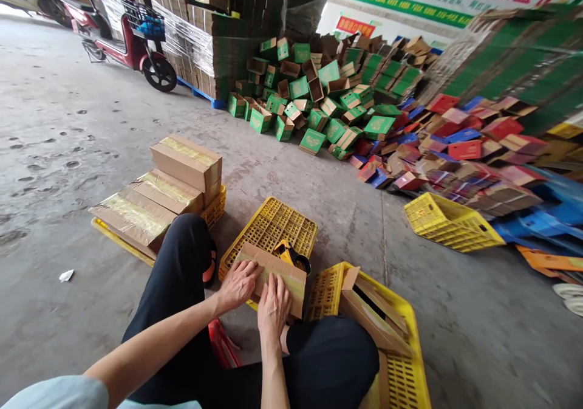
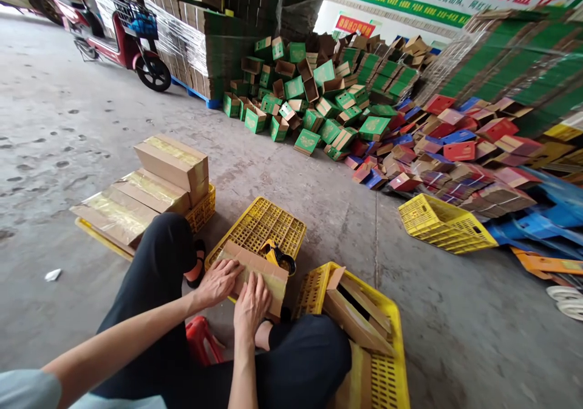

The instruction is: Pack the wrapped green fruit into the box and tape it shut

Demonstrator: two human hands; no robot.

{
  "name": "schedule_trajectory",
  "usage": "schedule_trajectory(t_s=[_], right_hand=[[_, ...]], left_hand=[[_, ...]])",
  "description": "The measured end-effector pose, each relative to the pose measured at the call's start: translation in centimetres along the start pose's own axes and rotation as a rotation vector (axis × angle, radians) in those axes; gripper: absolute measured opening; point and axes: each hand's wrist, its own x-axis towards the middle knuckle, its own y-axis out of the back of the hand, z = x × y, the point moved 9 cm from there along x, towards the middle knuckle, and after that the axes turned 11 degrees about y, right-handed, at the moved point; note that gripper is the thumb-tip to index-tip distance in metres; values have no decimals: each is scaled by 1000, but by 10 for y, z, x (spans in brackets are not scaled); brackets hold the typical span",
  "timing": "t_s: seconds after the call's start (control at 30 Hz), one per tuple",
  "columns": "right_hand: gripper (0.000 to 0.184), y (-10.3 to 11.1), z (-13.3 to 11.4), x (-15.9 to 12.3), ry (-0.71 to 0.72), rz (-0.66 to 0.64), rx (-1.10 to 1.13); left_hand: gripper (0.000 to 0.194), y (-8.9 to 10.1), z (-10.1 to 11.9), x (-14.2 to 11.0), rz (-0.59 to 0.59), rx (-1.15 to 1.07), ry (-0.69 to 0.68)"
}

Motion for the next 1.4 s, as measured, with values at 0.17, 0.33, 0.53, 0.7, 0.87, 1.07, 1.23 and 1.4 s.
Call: schedule_trajectory(t_s=[0.17,0.33,0.53,0.7,0.87,1.07,1.23,1.4], right_hand=[[56,3,16,-1,-87,6,-49],[61,7,21,-4,-128,64,-74],[61,0,-5,-2,-110,44,-82],[57,-21,-39,9,-51,-40,-20],[51,-41,-69,26,-12,-155,41],[53,-44,-98,41,155,-191,163],[54,-38,-93,35,254,-191,194],[52,-27,-57,21,177,-186,121]], left_hand=[[49,5,-23,2,92,-1,105],[54,3,-57,-12,161,-64,231],[70,-15,-79,-20,153,-292,376],[64,-21,-90,-16,166,-393,420],[61,-26,-99,-16,138,-514,473],[67,-25,-108,-14,138,-750,560],[63,-19,-95,-15,127,-709,477],[54,-14,-69,-21,109,-456,321]])
